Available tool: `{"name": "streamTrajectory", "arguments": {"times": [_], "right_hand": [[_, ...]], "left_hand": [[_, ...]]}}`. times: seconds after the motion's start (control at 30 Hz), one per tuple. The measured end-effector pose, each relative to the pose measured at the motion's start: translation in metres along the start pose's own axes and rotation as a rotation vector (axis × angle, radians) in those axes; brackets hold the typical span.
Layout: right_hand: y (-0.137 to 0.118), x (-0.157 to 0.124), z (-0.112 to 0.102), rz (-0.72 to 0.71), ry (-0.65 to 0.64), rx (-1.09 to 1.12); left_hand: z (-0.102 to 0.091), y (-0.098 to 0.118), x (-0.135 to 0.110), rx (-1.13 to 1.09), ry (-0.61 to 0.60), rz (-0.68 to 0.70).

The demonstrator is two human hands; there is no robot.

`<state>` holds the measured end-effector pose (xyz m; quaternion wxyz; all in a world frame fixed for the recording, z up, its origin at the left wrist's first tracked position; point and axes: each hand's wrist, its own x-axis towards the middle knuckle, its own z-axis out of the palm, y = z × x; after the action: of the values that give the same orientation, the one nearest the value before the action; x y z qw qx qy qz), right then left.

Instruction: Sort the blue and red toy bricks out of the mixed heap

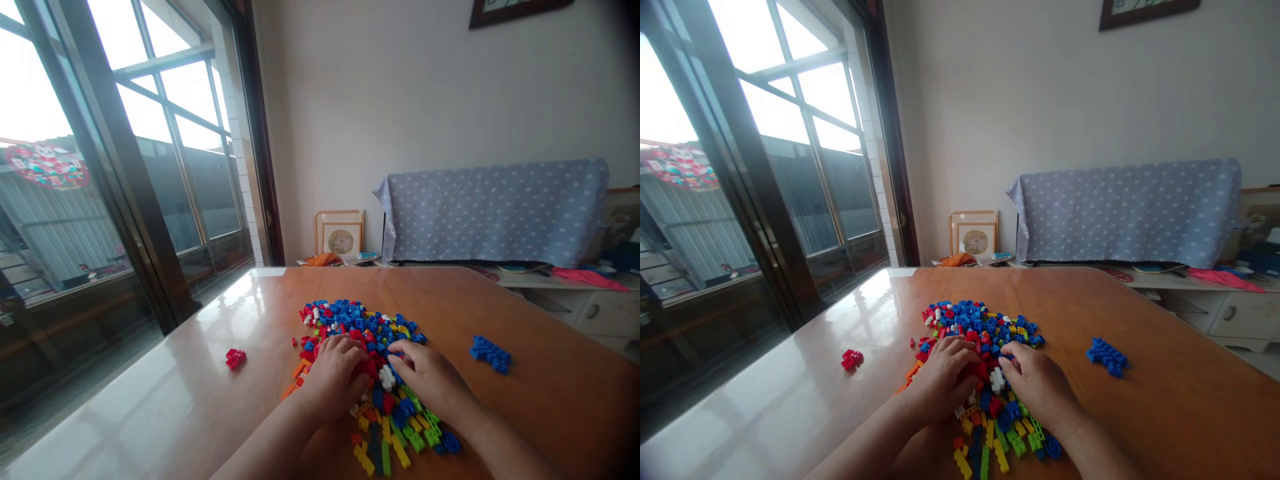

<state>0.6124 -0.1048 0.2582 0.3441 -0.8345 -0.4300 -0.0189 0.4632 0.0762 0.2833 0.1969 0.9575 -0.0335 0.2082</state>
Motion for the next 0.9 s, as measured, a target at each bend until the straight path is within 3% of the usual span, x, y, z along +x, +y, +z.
{"name": "streamTrajectory", "arguments": {"times": [0.27, 0.47, 0.67, 0.9], "right_hand": [[0.000, -0.001, -0.001, -0.014, 0.001, 0.016], [0.005, 0.000, -0.004, -0.015, 0.005, 0.050], [0.008, 0.001, -0.002, -0.038, 0.019, 0.051], [0.007, 0.000, 0.001, -0.053, -0.021, 0.039]], "left_hand": [[0.000, 0.003, 0.002, 0.033, 0.071, -0.015], [-0.020, -0.008, 0.001, 0.031, 0.196, -0.106], [-0.045, -0.037, -0.007, 0.143, 0.336, -0.412], [-0.068, -0.071, -0.029, 0.314, 0.275, -0.738]]}}
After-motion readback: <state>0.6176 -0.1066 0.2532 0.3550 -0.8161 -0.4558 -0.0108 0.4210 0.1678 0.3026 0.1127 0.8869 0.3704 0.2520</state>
